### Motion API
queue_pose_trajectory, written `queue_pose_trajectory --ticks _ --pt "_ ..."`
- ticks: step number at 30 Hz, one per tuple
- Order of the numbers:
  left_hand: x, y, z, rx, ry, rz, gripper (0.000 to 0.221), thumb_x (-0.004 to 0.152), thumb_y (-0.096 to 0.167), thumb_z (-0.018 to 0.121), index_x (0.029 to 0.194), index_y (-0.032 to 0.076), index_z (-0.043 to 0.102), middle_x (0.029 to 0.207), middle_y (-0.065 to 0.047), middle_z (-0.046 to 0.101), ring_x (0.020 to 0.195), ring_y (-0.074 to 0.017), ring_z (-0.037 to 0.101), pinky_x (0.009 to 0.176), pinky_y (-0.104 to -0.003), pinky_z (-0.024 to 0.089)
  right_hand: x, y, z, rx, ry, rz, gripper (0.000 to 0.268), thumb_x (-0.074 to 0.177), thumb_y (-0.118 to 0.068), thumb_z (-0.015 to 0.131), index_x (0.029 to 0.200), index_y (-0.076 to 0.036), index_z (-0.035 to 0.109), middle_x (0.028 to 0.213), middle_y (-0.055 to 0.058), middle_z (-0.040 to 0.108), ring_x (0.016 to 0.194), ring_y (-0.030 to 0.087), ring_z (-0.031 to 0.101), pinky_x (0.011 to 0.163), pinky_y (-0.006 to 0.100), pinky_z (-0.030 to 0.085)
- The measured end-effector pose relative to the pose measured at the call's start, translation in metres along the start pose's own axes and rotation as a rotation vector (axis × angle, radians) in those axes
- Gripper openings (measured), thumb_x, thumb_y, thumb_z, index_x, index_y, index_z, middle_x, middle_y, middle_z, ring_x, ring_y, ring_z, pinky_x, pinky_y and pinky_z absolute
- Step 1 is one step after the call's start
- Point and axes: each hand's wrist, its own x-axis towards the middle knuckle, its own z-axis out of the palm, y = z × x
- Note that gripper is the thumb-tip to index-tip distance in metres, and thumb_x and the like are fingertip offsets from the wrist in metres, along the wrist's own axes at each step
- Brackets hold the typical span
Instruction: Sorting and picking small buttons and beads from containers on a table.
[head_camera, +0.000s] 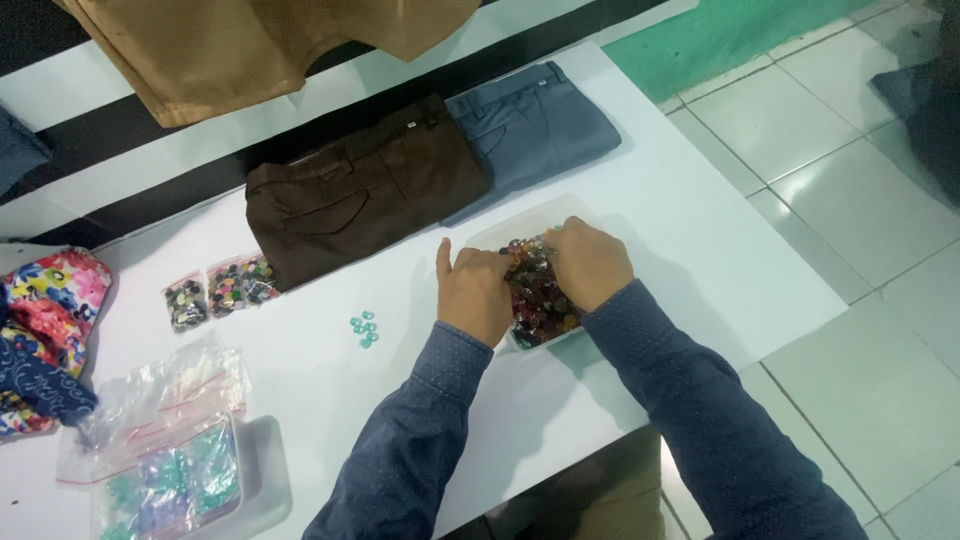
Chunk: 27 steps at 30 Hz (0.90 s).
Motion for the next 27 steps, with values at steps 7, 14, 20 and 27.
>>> queue_pose_trajectory --ticks 7,14,20,27 --pt "0.008 0.012 0.007 -0.175 0.154 0.06 0.034 0.087 0.013 0.072 0.121 0.014 0.071 0.1 -0.004 0.074 0.102 -0.0219 0.067 0.113 -0.047 0.033 -0.004 0.0 0.001 0.646 0.05 0.0 0.024 0.095 -0.011 0.061 0.113 -0.003 0.076 0.102 0.023 0.075 0.099 0.044 0.071 0.076 0.048 0.062" --pt "0.008 0.005 0.008 -0.238 0.296 0.057 0.013 0.092 0.017 0.068 0.103 0.017 0.075 0.087 0.001 0.072 0.09 -0.02 0.068 0.096 -0.038 0.046 -0.001 0.009 -0.019 0.645 -0.074 0.032 0.028 0.102 -0.016 0.055 0.121 -0.008 0.074 0.105 0.019 0.076 0.084 0.028 0.072 0.074 0.039 0.06" --pt "0.005 0.002 0.017 -0.098 0.089 -0.018 0.015 0.094 0.018 0.066 0.105 0.013 0.074 0.099 -0.005 0.072 0.109 -0.0239 0.063 0.112 -0.047 0.029 0.009 0.013 0.032 0.154 -0.069 -0.016 0.041 0.092 -0.013 0.054 0.13 -0.015 0.069 0.123 0.019 0.067 0.113 0.043 0.064 0.091 0.053 0.056" --pt "0.014 0.016 -0.012 -0.18 -0.215 -0.125 0.018 0.099 0.016 0.057 0.112 0.009 0.067 0.128 -0.014 0.068 0.132 -0.0298 0.056 0.125 -0.057 0.007 -0.023 -0.016 0.011 0.079 -0.436 -0.181 0.056 0.096 -0.024 0.042 0.149 -0.003 0.048 0.159 0.019 0.037 0.149 0.045 0.024 0.12 0.064 0.023"
